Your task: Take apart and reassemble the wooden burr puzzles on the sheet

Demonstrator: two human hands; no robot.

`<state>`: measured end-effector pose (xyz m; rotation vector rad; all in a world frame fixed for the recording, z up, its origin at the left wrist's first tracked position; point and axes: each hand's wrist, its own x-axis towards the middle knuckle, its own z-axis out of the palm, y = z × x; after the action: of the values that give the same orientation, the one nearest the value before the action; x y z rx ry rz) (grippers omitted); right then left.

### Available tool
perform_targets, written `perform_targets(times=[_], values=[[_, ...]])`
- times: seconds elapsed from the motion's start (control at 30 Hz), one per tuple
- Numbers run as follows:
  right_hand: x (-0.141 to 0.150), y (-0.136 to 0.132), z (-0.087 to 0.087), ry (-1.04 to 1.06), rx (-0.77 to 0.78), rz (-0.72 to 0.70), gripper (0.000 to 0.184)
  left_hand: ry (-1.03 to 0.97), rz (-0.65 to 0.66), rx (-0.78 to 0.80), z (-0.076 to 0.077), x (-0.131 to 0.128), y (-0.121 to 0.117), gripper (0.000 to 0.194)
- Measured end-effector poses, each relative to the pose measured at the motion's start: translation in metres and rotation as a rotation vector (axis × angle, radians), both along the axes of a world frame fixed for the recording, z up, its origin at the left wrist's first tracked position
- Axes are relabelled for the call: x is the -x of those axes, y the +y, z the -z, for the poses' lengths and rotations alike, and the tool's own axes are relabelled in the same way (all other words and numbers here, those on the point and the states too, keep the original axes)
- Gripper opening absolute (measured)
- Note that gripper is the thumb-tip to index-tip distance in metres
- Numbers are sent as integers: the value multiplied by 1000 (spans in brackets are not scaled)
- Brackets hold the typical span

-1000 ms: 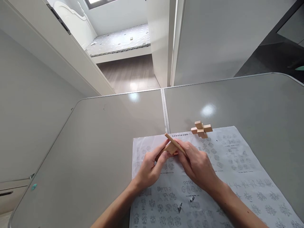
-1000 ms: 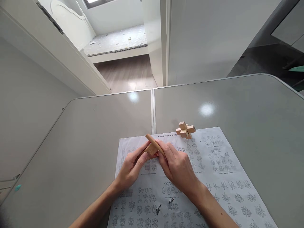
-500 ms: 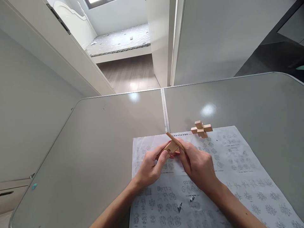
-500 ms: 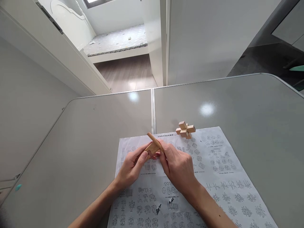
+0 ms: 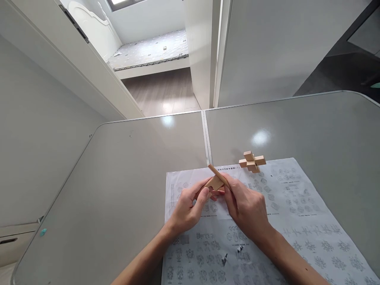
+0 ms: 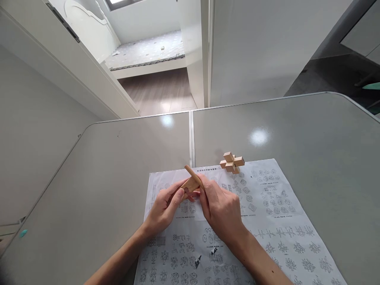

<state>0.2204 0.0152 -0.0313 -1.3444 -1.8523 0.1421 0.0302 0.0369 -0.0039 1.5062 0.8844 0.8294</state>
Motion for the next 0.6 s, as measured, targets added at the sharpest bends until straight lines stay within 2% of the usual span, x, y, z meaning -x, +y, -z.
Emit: perform_targets(times=[0.27,0.47,0.6], values=[[2,0,1,-25,-17,50,29,21,2,11,-2,0,1,43],[-2,2,-2,65,-16,-45,30,-24,-8,46,-3,-1,0,42],[-5,3,-2,68,-62,-40,31,-126,0,110,-4,-2,1,41]])
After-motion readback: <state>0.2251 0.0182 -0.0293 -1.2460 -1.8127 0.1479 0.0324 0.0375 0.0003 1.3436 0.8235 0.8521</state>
